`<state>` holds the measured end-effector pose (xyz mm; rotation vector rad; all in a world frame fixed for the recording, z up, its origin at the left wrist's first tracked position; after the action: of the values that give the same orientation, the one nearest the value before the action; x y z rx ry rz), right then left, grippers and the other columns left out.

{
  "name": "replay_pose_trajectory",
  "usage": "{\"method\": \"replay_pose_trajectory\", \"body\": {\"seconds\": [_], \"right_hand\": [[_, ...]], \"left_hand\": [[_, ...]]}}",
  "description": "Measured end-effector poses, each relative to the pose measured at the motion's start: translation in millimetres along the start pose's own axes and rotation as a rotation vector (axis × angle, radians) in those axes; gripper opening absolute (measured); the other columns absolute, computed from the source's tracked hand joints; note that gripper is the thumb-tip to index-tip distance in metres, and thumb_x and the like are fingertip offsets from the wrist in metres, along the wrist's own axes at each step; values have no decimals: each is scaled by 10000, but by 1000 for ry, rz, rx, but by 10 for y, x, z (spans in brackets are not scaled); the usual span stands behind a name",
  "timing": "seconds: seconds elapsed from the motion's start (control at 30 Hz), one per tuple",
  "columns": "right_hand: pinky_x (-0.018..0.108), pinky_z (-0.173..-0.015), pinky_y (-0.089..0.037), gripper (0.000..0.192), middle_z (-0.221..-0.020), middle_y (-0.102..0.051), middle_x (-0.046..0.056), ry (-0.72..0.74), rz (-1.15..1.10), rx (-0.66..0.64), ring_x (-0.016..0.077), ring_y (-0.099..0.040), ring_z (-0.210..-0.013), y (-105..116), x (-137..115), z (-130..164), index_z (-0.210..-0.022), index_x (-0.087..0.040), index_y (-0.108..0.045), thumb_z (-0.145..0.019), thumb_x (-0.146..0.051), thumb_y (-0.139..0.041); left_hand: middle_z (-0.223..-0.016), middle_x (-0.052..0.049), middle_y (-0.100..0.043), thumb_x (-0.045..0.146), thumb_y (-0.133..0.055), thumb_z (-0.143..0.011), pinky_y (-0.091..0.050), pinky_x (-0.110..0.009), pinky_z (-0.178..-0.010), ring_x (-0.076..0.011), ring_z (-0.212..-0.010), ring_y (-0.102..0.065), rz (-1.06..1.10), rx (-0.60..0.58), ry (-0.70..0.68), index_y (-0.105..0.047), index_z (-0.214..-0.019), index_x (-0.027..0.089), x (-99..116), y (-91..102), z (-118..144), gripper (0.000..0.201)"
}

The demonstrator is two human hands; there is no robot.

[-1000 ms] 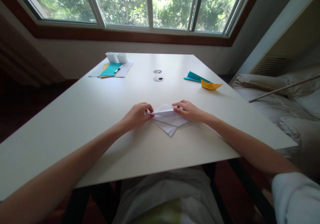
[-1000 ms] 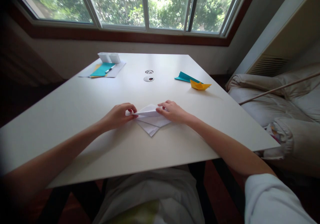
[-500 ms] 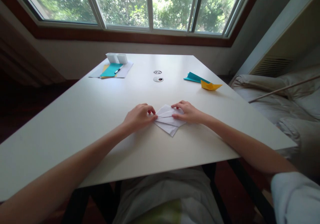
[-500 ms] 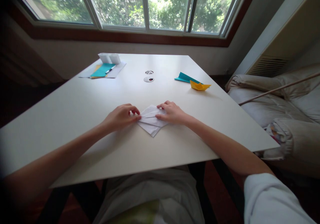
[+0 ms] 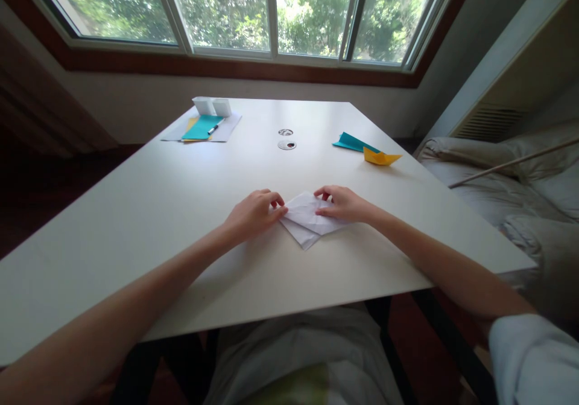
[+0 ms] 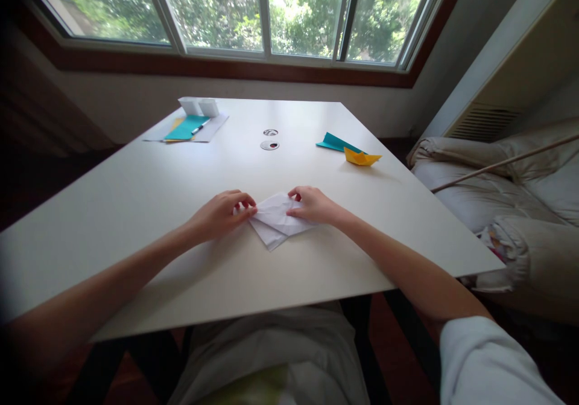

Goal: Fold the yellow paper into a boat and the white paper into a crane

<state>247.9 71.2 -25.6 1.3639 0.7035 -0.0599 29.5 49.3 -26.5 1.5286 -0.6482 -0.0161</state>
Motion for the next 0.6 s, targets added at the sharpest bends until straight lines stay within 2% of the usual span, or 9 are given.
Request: {"method": "replay_pose_trajectory", "body": {"seconds": [0.13,0.27,0.43,0.6], "right_hand": [[277,-705,-474,538,-951,-630,54,43,-46,51,146,-579,-755,16,13,4,-1187,-151,-561,-692,-316,-692],[265,-647,-488,532,-994,-600,61,120,-124,130,113,-542,-661,25,-5,9,-1189,-179,-572,-685,-301,-694],[261,-628,-497,571,-1205,-519,112,110,-192,153,90,-529,-641,37,-8,18,-1207,-171,-561,-672,-318,-697],[284,-676,-490,615,-1084,-622,82,35,-228,49,130,-566,-712,23,33,15,-1233,-173,-543,-676,-387,-690]], "left_hand": [[-1022,-100,-597,467,-471,-808,-443,-352,-827,-231,-943,-556,4,36,-10,-593,-1104,153,-48,-42,-9,448],[-1047,-113,-586,509,-482,-788,-423,-387,-882,-254,-991,-536,66,19,-20,-640,-1050,159,-84,-38,-34,464],[-927,-71,-619,488,-587,-703,-459,-354,-758,-224,-872,-565,289,-28,55,-621,-930,156,-107,15,-39,403],[-888,-33,-612,401,-660,-675,-464,-292,-654,-168,-778,-582,645,-48,66,-528,-968,171,-112,-18,-25,395]]}}
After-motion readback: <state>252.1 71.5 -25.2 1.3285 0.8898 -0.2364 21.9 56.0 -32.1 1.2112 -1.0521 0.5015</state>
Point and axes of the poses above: each hand's wrist, its own z-axis away from the middle knuckle, its own y-axis out of the back of the hand, x = y × z, the point moved 2 cm from there along -z, towards the middle knuckle
